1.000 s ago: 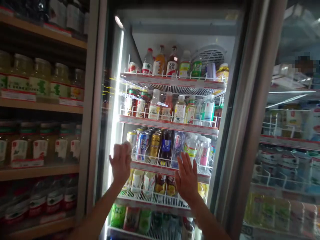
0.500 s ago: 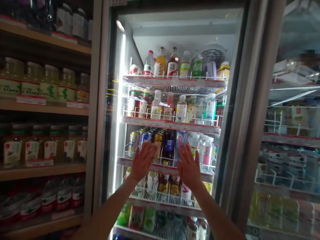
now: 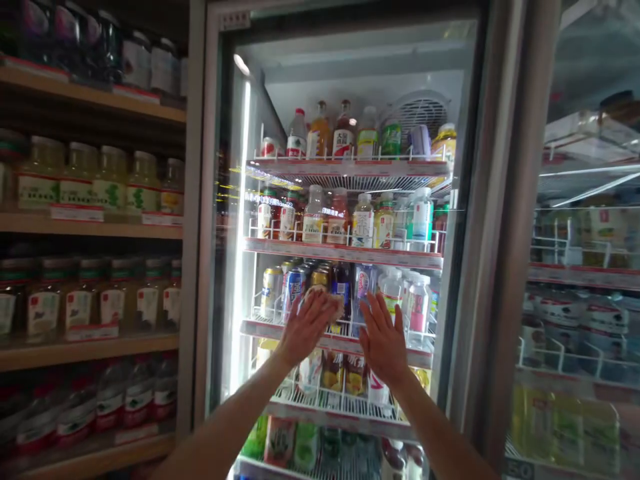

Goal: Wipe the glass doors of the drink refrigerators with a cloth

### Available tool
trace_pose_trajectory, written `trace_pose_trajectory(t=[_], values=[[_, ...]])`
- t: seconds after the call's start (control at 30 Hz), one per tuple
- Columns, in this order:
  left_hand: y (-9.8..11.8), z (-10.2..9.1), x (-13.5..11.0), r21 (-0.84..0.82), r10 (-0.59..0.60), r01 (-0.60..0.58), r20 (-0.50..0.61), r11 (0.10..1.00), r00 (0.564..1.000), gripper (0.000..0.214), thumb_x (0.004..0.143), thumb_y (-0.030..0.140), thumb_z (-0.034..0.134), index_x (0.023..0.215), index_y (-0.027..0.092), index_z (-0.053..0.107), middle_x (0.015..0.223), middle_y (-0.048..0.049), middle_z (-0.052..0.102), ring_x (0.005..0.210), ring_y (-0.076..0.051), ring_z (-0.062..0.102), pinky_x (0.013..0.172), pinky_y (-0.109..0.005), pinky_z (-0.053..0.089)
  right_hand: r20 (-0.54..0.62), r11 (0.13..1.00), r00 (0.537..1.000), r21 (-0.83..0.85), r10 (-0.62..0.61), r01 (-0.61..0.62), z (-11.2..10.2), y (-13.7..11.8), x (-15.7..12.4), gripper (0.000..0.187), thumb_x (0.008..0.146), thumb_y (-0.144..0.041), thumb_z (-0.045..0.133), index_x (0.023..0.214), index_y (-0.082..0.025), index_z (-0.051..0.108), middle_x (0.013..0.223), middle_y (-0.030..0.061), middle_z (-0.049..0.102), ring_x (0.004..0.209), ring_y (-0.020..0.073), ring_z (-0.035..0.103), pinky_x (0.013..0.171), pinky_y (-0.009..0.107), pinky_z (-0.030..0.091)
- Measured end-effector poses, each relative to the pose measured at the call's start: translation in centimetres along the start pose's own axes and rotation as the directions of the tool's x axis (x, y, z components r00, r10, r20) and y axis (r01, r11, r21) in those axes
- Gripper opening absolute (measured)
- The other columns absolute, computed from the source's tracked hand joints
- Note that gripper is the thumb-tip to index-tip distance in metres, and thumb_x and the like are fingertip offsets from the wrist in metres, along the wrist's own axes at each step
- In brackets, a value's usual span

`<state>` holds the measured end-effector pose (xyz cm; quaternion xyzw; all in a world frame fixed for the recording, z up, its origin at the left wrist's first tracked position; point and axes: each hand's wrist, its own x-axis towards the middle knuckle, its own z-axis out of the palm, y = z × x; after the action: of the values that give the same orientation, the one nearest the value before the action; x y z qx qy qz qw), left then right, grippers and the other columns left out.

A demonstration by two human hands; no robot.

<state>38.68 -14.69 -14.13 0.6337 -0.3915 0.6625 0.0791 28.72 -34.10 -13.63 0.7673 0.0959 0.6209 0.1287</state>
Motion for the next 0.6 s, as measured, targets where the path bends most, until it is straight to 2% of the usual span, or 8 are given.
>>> trace_pose_trajectory(t=[0.07, 0.1, 0.17, 0.23, 0.3, 0.43, 0.53, 0.6], values=[[-3.0, -0.7, -1.0, 0.034, -0.163, 0.164, -0.032, 0.986, 0.986, 0.042, 0.092, 0.030, 0.041, 0.134, 0.027, 0.044, 0.141, -0.0050, 0.045, 0.138, -0.020, 0.027, 0.115, -0.042, 0.014, 0.012, 1.000, 1.000, 0.005, 0.002, -0.002, -0.4, 0.3, 0.2, 0.066, 0.090, -0.021, 0.040, 0.148, -0.023, 0.007, 0.150, 0.0079, 0.031, 0.142, 0.0210, 0.019, 0.114, 0.047, 0.016], [-4.9, -1.1, -1.4, 0.052, -0.301, 0.306, -0.084, 0.951, 0.950, 0.043, 0.093, 0.030, 0.039, 0.135, 0.026, 0.043, 0.142, -0.0073, 0.044, 0.138, -0.021, 0.027, 0.114, -0.043, 0.015, 0.010, 1.000, 1.000, 0.007, 0.009, -0.009, -0.7, 0.6, 0.3, 0.066, 0.090, -0.021, 0.039, 0.148, -0.023, 0.008, 0.150, 0.0079, 0.030, 0.142, 0.0213, 0.020, 0.114, 0.048, 0.016], [-8.2, -1.9, -1.4, 0.053, -0.546, 0.568, -0.216, 0.822, 0.810, 0.046, 0.094, 0.030, 0.033, 0.139, 0.021, 0.037, 0.145, -0.0144, 0.037, 0.139, -0.025, 0.025, 0.111, -0.049, 0.020, -0.016, 1.000, 1.000, 0.009, 0.023, -0.023, -1.3, 1.1, 0.8, 0.065, 0.090, -0.021, 0.039, 0.148, -0.023, 0.009, 0.150, 0.0076, 0.030, 0.142, 0.0217, 0.020, 0.114, 0.048, 0.016], [-9.6, -2.1, -0.4, 0.026, -0.626, 0.663, -0.304, 0.748, 0.718, 0.051, 0.095, 0.029, 0.029, 0.143, 0.014, 0.026, 0.148, -0.0209, 0.028, 0.141, -0.029, 0.019, 0.106, -0.054, 0.025, -0.047, 1.000, 0.999, 0.008, 0.028, -0.027, -1.7, 1.5, 1.4, 0.065, 0.090, -0.020, 0.039, 0.148, -0.024, 0.009, 0.151, 0.0070, 0.029, 0.142, 0.0211, 0.019, 0.115, 0.047, 0.015], [-8.2, -1.8, 1.2, 0.022, -0.572, 0.604, -0.296, 0.796, 0.765, 0.052, 0.095, 0.029, 0.029, 0.144, 0.014, 0.022, 0.149, -0.0203, 0.026, 0.142, -0.028, 0.015, 0.106, -0.054, 0.027, -0.066, 1.000, 0.997, 0.010, 0.028, -0.028, -1.8, 1.6, 2.2, 0.066, 0.090, -0.020, 0.040, 0.148, -0.025, 0.009, 0.151, 0.0065, 0.029, 0.142, 0.0202, 0.020, 0.115, 0.046, 0.015], [-2.1, -0.3, 4.0, 0.019, -0.211, 0.214, -0.104, 0.977, 0.972, 0.041, 0.092, 0.035, 0.041, 0.133, 0.035, 0.044, 0.142, 0.0014, 0.044, 0.138, -0.017, 0.028, 0.112, -0.038, 0.024, -0.062, 0.999, 0.997, 0.022, 0.035, -0.033, -1.1, 1.1, 3.4, 0.066, 0.091, -0.022, 0.039, 0.148, -0.026, 0.007, 0.151, 0.0056, 0.028, 0.141, 0.0200, 0.021, 0.115, 0.046, 0.015], [-1.7, -0.1, 4.1, 0.017, -0.017, 0.017, -0.023, 1.000, 1.000, 0.040, 0.091, 0.034, 0.043, 0.131, 0.035, 0.046, 0.139, 0.0029, 0.048, 0.137, -0.015, 0.029, 0.115, -0.037, 0.016, -0.047, 0.999, 0.998, 0.021, 0.041, -0.040, -0.7, 0.9, 3.8, 0.066, 0.091, -0.022, 0.039, 0.148, -0.027, 0.008, 0.152, 0.0050, 0.028, 0.141, 0.0199, 0.021, 0.115, 0.045, 0.014], [-4.4, -0.7, 3.4, 0.043, -0.103, 0.106, -0.074, 0.993, 0.992, 0.043, 0.092, 0.031, 0.040, 0.136, 0.030, 0.040, 0.141, -0.0036, 0.045, 0.139, -0.016, 0.026, 0.114, -0.041, 0.014, -0.045, 0.999, 0.998, 0.014, 0.051, -0.051, -0.8, 1.3, 3.7, 0.066, 0.091, -0.022, 0.039, 0.148, -0.026, 0.008, 0.151, 0.0055, 0.028, 0.141, 0.0202, 0.021, 0.115, 0.046, 0.014]])
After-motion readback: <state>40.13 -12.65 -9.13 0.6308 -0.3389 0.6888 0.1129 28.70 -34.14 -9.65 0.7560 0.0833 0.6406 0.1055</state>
